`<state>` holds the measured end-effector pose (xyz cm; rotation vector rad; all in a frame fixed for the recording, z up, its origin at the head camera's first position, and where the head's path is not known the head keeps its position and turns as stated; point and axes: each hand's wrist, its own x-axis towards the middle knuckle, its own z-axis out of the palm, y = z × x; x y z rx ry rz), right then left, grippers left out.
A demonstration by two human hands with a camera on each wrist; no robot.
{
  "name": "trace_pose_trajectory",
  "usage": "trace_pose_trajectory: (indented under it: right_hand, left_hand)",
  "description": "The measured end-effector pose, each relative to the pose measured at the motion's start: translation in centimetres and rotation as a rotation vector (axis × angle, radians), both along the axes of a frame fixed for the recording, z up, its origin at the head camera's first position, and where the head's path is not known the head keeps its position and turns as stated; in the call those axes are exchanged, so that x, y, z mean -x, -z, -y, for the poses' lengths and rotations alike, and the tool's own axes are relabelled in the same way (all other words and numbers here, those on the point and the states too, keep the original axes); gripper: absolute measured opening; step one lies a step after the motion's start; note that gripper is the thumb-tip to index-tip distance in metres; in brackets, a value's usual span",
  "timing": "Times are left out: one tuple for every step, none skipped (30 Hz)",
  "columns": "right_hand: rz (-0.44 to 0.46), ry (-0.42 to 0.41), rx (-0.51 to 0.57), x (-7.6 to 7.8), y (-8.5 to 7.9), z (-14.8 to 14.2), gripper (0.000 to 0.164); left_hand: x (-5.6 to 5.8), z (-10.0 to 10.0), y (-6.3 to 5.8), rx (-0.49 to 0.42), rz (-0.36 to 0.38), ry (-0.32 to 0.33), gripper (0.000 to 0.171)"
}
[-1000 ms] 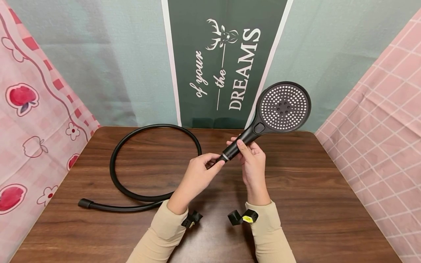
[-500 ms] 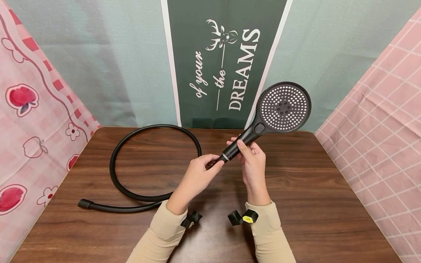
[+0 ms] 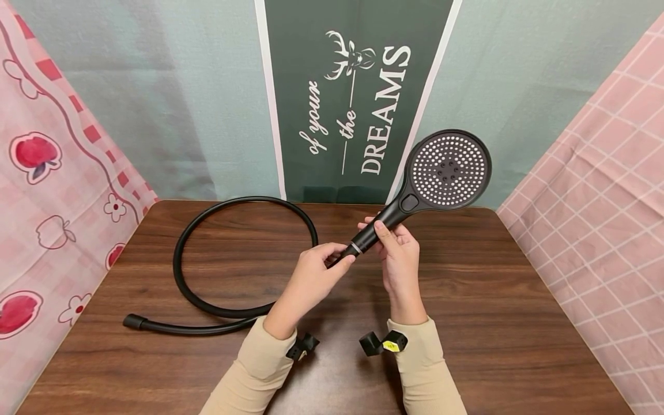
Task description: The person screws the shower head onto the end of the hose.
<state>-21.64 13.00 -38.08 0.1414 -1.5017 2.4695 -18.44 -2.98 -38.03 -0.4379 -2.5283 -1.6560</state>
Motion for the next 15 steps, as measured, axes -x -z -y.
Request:
trace_pose_trajectory:
  right_hand:
    - [0.0,0.0,0.0,0.0,0.0,0.0,0.011]
    - [0.0,0.0,0.0,0.0,0.0,0.0,0.011]
    - [0.0,0.001,0.0,0.0,-0.01,0.01,0.011]
    - [0.0,0.001,0.001,0.0,-0.01,0.01,0.011]
    - [-0.001,0.001,0.001,0.0,-0.01,0.01,0.011]
    - [-0.001,0.001,0.002,0.0,-0.02,0.02,0.011]
    - [-0.002,0.001,0.003,0.0,-0.03,0.02,0.011]
    - [-0.002,0.001,0.005,0.0,-0.03,0.03,0.011]
    - [-0.002,0.0,0.006,0.01,-0.03,0.03,0.011]
    - [-0.001,0.0,0.007,0.0,-0.03,0.03,0.011]
    - [0.0,0.0,0.008,0.0,-0.03,0.03,0.011]
    - [0.001,0.0,0.008,0.0,-0.04,0.04,0.011]
    - [0.002,0.0,0.007,0.0,-0.03,0.03,0.011]
    - [0.003,0.001,0.007,0.0,-0.03,0.03,0.011]
    - [0.003,0.001,0.005,0.01,-0.03,0.03,0.011]
  left_hand:
    - [0.01,0.01,0.02,0.001,0.001,0.0,0.02]
    - [0.02,0.02,0.04,0.0,0.003,-0.001,0.02]
    - [0.04,0.03,0.07,-0.002,0.011,-0.003,0.02]
    - [0.05,0.03,0.1,-0.004,0.015,-0.003,0.02]
    - [0.07,0.04,0.1,-0.008,0.024,-0.004,0.02]
    - [0.09,0.04,0.13,-0.011,0.03,-0.005,0.021]
    - [0.12,0.05,0.14,-0.015,0.034,-0.005,0.021]
    - [0.14,0.05,0.15,-0.018,0.038,-0.005,0.021]
    - [0.17,0.05,0.16,-0.021,0.041,-0.005,0.021]
    - [0.18,0.05,0.15,-0.023,0.041,-0.005,0.021]
    - [0.18,0.05,0.14,-0.024,0.041,-0.006,0.02]
    - [0.19,0.05,0.16,-0.024,0.039,-0.006,0.02]
    - [0.17,0.04,0.15,-0.024,0.035,-0.007,0.019]
    - [0.17,0.03,0.15,-0.023,0.03,-0.008,0.019]
    - [0.16,0.02,0.15,-0.022,0.025,-0.008,0.019]
